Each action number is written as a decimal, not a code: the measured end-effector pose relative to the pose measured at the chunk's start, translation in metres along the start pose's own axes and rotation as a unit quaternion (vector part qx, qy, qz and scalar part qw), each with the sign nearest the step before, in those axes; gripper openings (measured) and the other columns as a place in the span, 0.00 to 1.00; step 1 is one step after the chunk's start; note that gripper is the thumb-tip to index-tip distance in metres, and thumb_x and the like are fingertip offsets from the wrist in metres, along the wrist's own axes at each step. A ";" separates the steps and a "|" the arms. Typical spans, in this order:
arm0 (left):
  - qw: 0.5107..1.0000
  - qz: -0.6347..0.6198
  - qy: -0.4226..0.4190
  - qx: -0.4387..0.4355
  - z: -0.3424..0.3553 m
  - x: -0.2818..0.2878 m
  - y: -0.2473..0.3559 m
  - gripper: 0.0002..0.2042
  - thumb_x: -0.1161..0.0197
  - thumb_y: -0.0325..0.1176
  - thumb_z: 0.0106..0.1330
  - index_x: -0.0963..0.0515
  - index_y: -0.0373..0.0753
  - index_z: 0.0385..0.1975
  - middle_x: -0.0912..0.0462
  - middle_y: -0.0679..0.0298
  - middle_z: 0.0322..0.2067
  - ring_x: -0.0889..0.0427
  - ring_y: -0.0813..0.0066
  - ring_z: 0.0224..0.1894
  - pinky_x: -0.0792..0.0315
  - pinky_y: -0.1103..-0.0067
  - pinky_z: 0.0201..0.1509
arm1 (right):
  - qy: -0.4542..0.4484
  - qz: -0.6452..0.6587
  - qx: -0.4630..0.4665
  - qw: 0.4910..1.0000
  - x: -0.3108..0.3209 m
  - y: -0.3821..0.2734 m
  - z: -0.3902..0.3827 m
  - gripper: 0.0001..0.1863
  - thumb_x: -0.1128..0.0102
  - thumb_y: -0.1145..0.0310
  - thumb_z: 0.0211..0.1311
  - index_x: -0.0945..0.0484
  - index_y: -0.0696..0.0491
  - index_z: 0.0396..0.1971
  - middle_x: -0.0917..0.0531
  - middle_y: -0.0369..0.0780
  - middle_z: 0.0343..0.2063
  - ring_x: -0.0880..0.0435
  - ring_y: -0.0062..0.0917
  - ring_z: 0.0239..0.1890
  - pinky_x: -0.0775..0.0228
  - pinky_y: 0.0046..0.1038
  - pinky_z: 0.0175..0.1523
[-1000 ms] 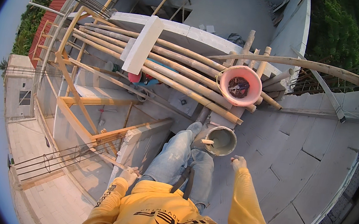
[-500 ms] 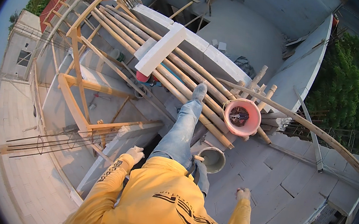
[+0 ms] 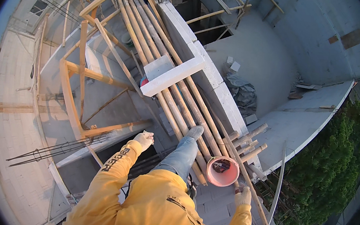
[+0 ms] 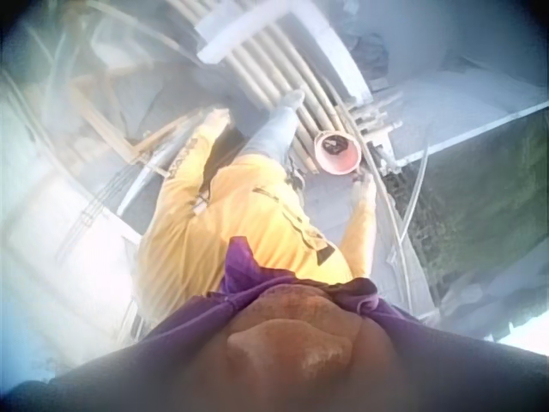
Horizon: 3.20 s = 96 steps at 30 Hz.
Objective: The person constructs a wall by applying mortar to lightweight concrete blocks using a trowel and then positioning the blocks on the wall. They use a hammer to tap the blocks into place and wire to secure a vertical guide.
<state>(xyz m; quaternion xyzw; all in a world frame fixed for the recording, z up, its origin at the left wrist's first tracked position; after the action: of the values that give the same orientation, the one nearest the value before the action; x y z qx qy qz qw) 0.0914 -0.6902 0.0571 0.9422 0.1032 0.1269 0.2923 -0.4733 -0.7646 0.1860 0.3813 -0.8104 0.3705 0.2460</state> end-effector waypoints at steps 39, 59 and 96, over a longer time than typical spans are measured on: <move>0.734 -0.548 0.372 0.153 -0.165 0.017 -0.160 0.19 0.47 0.30 0.65 0.28 0.43 0.57 0.20 0.61 0.47 0.20 0.67 0.45 0.30 0.76 0.40 | -0.263 -0.517 0.273 0.767 -0.129 -0.500 0.296 0.27 0.38 0.54 0.58 0.25 0.53 0.55 0.17 0.45 0.48 0.20 0.37 0.55 0.31 0.35 0.62; 0.533 -0.634 0.376 0.416 -0.214 -0.310 -0.130 0.22 0.50 0.19 0.62 0.29 0.34 0.58 0.21 0.55 0.51 0.21 0.69 0.46 0.26 0.75 0.50 | -0.199 -0.678 0.436 0.557 -0.507 -0.585 0.399 0.63 0.19 0.59 0.40 0.55 0.52 0.72 0.42 0.48 0.70 0.44 0.40 0.72 0.45 0.38 0.73; 0.862 -0.168 0.297 0.374 -0.165 -0.429 -0.101 0.16 0.46 0.41 0.65 0.19 0.48 0.50 0.27 0.60 0.62 0.30 0.56 0.64 0.35 0.66 0.67 | -0.411 -0.609 0.559 0.385 -0.351 -0.547 0.190 0.50 0.16 0.61 0.32 0.34 0.60 0.58 0.20 0.46 0.52 0.19 0.38 0.52 0.25 0.39 0.52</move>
<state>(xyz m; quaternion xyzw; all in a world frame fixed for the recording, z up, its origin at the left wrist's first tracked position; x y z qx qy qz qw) -0.3759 -0.6372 0.0543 0.8671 0.3811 0.3015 -0.1100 0.1485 -0.9994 0.0580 0.9300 0.0264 0.2889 -0.2259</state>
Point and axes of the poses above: each hand's wrist, its own z-axis towards the middle knuckle, its own x-axis out of the back of the hand, y = z × x, the point moved 9 cm from there along z, towards the middle knuckle
